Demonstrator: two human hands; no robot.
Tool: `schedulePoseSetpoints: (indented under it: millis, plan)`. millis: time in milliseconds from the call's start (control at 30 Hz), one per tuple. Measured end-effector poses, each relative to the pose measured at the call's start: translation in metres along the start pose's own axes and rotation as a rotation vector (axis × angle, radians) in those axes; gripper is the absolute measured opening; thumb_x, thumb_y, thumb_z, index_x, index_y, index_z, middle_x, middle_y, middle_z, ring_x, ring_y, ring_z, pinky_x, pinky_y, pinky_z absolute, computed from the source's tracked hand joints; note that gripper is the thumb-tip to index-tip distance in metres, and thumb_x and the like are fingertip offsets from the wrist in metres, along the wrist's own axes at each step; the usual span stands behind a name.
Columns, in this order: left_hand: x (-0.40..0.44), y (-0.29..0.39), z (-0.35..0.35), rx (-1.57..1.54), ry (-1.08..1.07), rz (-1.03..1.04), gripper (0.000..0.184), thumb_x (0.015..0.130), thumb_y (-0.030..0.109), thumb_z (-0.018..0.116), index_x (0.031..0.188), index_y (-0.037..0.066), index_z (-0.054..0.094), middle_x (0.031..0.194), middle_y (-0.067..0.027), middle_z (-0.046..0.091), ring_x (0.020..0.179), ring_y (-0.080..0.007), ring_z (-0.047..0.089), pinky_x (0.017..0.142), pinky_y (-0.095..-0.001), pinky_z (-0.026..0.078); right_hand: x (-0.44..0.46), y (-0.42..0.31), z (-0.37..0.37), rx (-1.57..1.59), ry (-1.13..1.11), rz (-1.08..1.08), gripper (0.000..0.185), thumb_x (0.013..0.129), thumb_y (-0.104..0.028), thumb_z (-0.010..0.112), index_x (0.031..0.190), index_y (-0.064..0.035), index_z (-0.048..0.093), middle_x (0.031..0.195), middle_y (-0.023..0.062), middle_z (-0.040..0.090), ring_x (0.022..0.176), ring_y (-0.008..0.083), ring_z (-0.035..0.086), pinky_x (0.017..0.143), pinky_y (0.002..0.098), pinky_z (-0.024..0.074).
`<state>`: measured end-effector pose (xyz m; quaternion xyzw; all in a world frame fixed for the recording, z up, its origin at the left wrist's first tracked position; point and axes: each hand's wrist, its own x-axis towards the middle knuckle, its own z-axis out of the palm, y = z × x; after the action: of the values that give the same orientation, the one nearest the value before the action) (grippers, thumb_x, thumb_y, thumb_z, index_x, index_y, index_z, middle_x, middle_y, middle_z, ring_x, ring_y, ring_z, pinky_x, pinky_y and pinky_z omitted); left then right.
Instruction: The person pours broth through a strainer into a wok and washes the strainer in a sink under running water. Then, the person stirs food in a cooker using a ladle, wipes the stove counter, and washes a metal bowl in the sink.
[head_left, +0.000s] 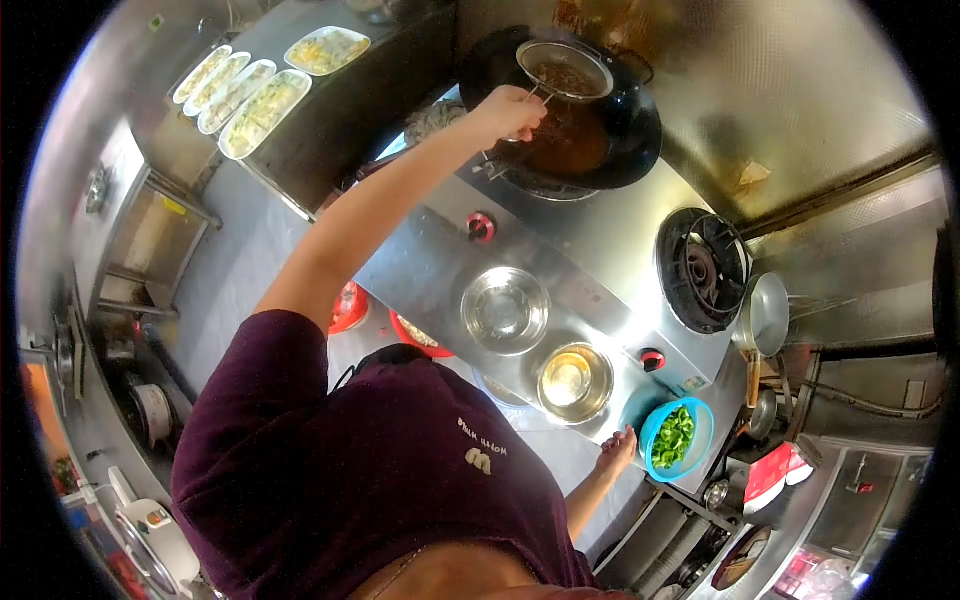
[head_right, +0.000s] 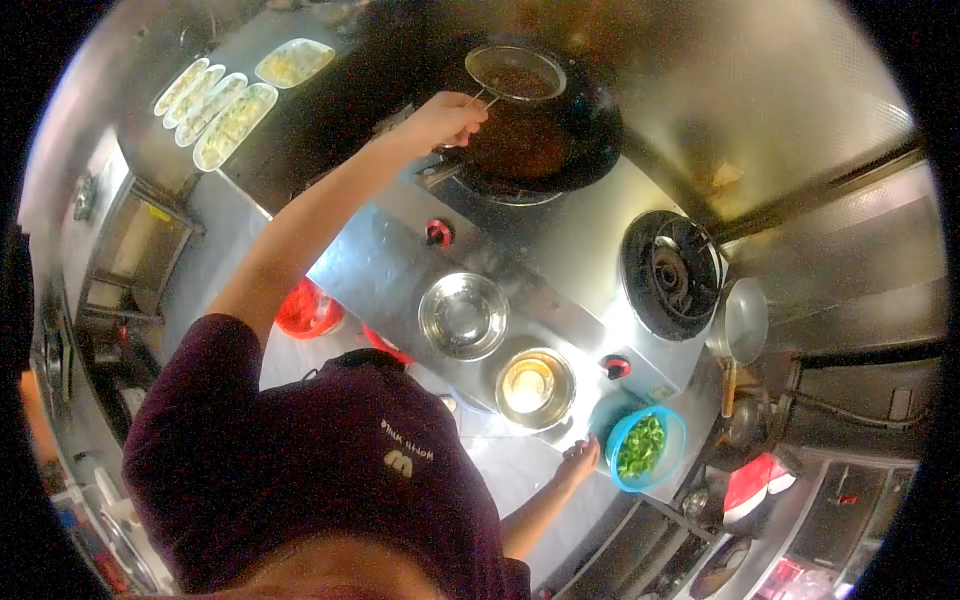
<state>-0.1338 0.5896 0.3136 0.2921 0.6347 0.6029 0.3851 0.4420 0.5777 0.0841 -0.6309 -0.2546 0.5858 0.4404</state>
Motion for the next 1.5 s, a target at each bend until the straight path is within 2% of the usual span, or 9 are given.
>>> schedulePoseSetpoints:
  millis: [333,733,867,933,1067,1200,1333,1400,1500]
  plan:
    - [-0.003,0.007,0.002,0.072,0.006,0.043,0.021,0.080,0.018,0.056,0.093,0.001,0.053,0.064,-0.0013,0.050,0.047,-0.0084,0.048,0.044,-0.0220,0.038,-0.003,-0.002,-0.002,0.003,0.019,-0.005,0.021,0.081,-0.021,0.051,0.095,-0.0054,0.054,0.060,-0.0034,0.045,0.046,0.0037,0.037,0.037,0.0155,0.0257]
    - [-0.003,0.015,0.002,0.040,0.008,0.057,0.020,0.081,0.023,0.055,0.082,0.004,0.053,0.060,0.0016,0.048,0.047,-0.0067,0.045,0.044,-0.0207,0.035,0.001,-0.006,-0.003,-0.015,-0.012,-0.046,0.026,0.081,-0.025,0.052,0.098,-0.0043,0.053,0.063,-0.0040,0.045,0.051,0.0035,0.041,0.040,0.0147,0.0282]
    - [-0.009,0.039,0.001,0.061,0.005,0.164,0.024,0.082,0.028,0.055,0.077,0.005,0.053,0.059,0.0016,0.048,0.046,-0.0059,0.045,0.043,-0.0197,0.033,0.000,-0.008,-0.001,0.010,-0.017,-0.061,0.027,0.082,-0.024,0.051,0.099,-0.0041,0.052,0.064,-0.0042,0.046,0.052,0.0032,0.041,0.041,0.0139,0.0288]
    - [-0.010,0.056,-0.002,0.103,0.013,0.234,0.019,0.079,0.021,0.058,0.077,0.003,0.054,0.063,-0.0011,0.052,0.049,-0.0090,0.049,0.047,-0.0208,0.041,-0.001,-0.009,0.003,0.026,0.001,-0.089,0.026,0.082,-0.023,0.051,0.100,-0.0040,0.052,0.064,-0.0041,0.046,0.053,0.0030,0.041,0.041,0.0134,0.0291]
    - [-0.024,0.083,-0.003,0.246,0.040,0.365,0.021,0.082,0.023,0.054,0.074,0.004,0.053,0.062,0.0001,0.051,0.050,-0.0081,0.049,0.049,-0.0208,0.041,-0.001,-0.008,0.004,-0.018,-0.010,-0.041,0.025,0.082,-0.023,0.051,0.099,-0.0039,0.052,0.063,-0.0039,0.046,0.052,0.0030,0.041,0.040,0.0135,0.0291]
    - [-0.012,0.047,-0.011,0.169,-0.023,0.166,0.020,0.078,0.021,0.057,0.069,0.003,0.054,0.060,-0.0016,0.051,0.049,-0.0090,0.049,0.045,-0.0222,0.039,0.001,0.004,0.006,-0.010,-0.038,-0.030,0.023,0.082,-0.022,0.051,0.096,-0.0036,0.053,0.062,-0.0031,0.045,0.049,0.0031,0.041,0.039,0.0143,0.0287]
    - [0.002,-0.002,-0.020,0.318,-0.082,-0.099,0.025,0.075,0.024,0.059,0.059,0.005,0.055,0.052,-0.0020,0.049,0.045,-0.0093,0.046,0.040,-0.0239,0.032,0.000,0.013,0.010,-0.017,-0.073,-0.031,0.023,0.080,-0.024,0.054,0.093,-0.0047,0.054,0.059,-0.0015,0.047,0.042,0.0074,0.039,0.036,0.0200,0.0302]
    - [0.000,-0.009,-0.019,0.259,-0.039,-0.006,0.023,0.076,0.025,0.059,0.065,0.005,0.055,0.055,-0.0007,0.049,0.045,-0.0082,0.046,0.041,-0.0226,0.032,-0.003,0.010,0.014,-0.020,-0.059,-0.042,0.021,0.080,-0.022,0.055,0.091,-0.0045,0.054,0.059,-0.0020,0.046,0.043,0.0057,0.039,0.036,0.0178,0.0289]
    - [-0.017,0.027,-0.013,0.200,-0.009,0.092,0.027,0.079,0.030,0.057,0.071,0.005,0.055,0.058,0.0014,0.049,0.046,-0.0066,0.046,0.042,-0.0211,0.032,-0.007,0.006,0.012,-0.021,-0.052,-0.045,0.018,0.079,-0.019,0.055,0.091,-0.0055,0.053,0.059,-0.0033,0.044,0.047,0.0026,0.040,0.037,0.0149,0.0267]
